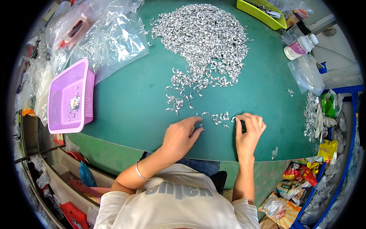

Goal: The person picks up small silver metal components from a pile on a workbench and connects them to other small metal parts by hand.

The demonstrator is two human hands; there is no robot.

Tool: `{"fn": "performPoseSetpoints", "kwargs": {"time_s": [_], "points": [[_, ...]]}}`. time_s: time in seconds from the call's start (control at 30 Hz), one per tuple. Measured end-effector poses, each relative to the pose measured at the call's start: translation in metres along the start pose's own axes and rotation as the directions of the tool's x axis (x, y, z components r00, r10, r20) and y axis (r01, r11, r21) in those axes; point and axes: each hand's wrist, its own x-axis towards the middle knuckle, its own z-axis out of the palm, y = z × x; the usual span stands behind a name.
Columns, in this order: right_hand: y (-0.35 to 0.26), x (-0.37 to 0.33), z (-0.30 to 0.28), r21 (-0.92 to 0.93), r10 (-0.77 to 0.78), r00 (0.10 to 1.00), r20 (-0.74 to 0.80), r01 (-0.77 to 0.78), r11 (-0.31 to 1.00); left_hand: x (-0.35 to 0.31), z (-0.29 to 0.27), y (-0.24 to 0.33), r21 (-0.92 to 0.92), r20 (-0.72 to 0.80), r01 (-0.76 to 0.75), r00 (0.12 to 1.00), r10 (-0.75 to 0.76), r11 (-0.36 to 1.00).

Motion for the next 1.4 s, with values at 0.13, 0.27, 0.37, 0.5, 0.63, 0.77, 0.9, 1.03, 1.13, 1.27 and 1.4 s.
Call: {"fn": "performPoseSetpoints", "kwargs": {"time_s": [0.13,0.27,0.37,0.5,0.63,0.77,0.9,1.03,1.13,1.27,1.4], "points": [[-0.026,-0.002,-0.017,0.287,0.103,0.994,0.042,-0.111,0.952,-0.001,-0.010,0.018,-0.166,0.026,-0.018,0.999,0.023,0.986],[-0.053,-0.004,-0.031,0.442,0.025,0.988,0.154,-0.092,0.892,-0.003,-0.014,0.027,-0.154,-0.023,-0.314,0.949,0.314,0.937],[-0.055,-0.005,-0.034,0.499,0.052,0.980,0.194,-0.144,0.854,-0.007,-0.016,0.028,-0.125,-0.072,-0.408,0.913,0.402,0.904],[-0.061,-0.006,-0.037,0.655,0.042,0.982,0.185,-0.155,0.740,-0.009,-0.025,0.028,-0.356,-0.015,-0.174,0.983,0.181,0.918],[-0.072,-0.010,-0.036,0.797,0.087,0.974,0.207,-0.219,0.563,-0.011,-0.023,0.031,-0.790,0.222,0.292,0.956,-0.192,0.540],[-0.076,-0.013,-0.034,0.833,0.119,0.974,0.195,-0.228,0.504,-0.017,-0.031,0.035,-0.824,0.364,0.425,0.904,-0.225,0.375],[-0.080,-0.013,-0.035,0.857,0.137,0.977,0.166,-0.211,0.470,-0.021,-0.033,0.038,-0.816,0.333,0.396,0.917,-0.219,0.421],[-0.084,-0.014,-0.039,0.865,0.144,0.974,0.173,-0.220,0.450,-0.023,-0.035,0.039,-0.800,0.295,0.353,0.935,-0.195,0.485],[-0.084,-0.014,-0.039,0.854,0.101,0.985,0.140,-0.172,0.490,-0.024,-0.036,0.038,-0.787,0.238,0.252,0.966,-0.100,0.563],[-0.086,-0.014,-0.041,0.835,0.070,0.993,0.092,-0.116,0.538,-0.025,-0.037,0.038,-0.802,0.215,0.208,0.975,-0.055,0.560],[-0.087,-0.013,-0.045,0.813,0.046,0.996,0.083,-0.094,0.575,-0.026,-0.036,0.037,-0.796,0.216,0.198,0.976,-0.038,0.571]]}}
